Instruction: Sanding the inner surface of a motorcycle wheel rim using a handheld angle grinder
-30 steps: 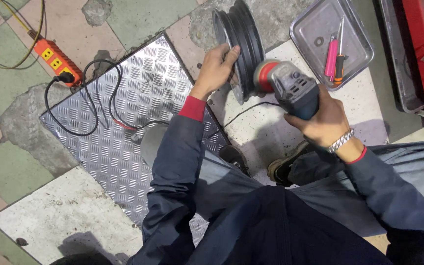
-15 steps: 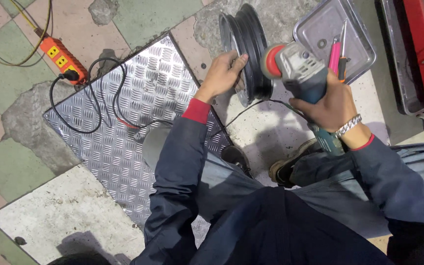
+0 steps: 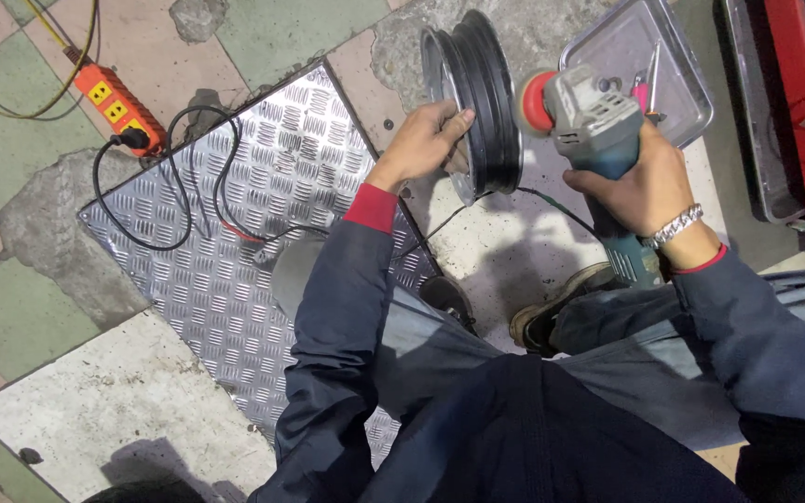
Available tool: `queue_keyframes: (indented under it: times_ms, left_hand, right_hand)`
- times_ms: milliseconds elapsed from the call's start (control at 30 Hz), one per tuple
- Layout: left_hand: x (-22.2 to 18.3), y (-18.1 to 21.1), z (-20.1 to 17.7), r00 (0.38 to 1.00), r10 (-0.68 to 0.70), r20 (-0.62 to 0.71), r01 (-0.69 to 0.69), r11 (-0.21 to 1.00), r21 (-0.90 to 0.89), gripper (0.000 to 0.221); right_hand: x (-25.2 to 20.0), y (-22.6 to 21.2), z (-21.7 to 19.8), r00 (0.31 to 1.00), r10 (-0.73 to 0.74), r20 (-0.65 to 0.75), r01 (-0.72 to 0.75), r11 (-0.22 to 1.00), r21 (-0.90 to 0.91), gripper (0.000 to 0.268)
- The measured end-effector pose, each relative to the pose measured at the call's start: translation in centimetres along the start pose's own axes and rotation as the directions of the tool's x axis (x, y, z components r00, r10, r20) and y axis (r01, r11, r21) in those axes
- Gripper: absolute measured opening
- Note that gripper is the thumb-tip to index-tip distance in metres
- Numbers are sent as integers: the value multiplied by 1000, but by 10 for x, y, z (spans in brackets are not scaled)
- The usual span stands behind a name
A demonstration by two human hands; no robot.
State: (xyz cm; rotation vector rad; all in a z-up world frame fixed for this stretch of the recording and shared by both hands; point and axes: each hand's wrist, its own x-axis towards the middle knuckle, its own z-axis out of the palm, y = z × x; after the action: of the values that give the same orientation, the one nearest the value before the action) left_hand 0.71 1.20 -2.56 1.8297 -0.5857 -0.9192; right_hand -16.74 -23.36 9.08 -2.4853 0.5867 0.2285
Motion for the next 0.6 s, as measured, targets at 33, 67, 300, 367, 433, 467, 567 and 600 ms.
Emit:
queue_keyframes:
  times_ms: [33,67,300,367,433,467,567,600]
  left_hand:
    - [1,0,-1,1000,-20,15,20,1000,-10,37]
    - [-4,12,-7,1000,-18,17,18,1000,-9,37]
    - [-8,50,-23,935,-312,169,335,934,-126,53]
    - [5,33,-14,939,-342,35,343,939,-23,97]
    - [21,6,0,962,-160,-223,154,987,-43,68]
    - [22,7,0,962,-161,-220,155,987,-42,68]
    - [24,7,-2,948,-210,-239,202,978,-58,76]
    - [25,5,-1,947,-206,-246,196,978,-66,77]
  right_hand:
    - [-2,2,-2,1000,30,1,-30,999,21,75]
    - [-6,5,-2,999,33,-2,-32,999,22,75]
    - [-42,8,-16,970,238,60,-238,971,-7,71]
    - [-53,6,-14,954,293,62,-292,956,-18,76]
    - [-62,3,-11,972,232,47,-234,972,34,77]
    - [-66,5,-8,971,235,47,-237,971,36,77]
    - [-76,10,6,981,180,69,-185,980,73,77]
    - [-78,14,11,985,156,76,-158,987,30,81]
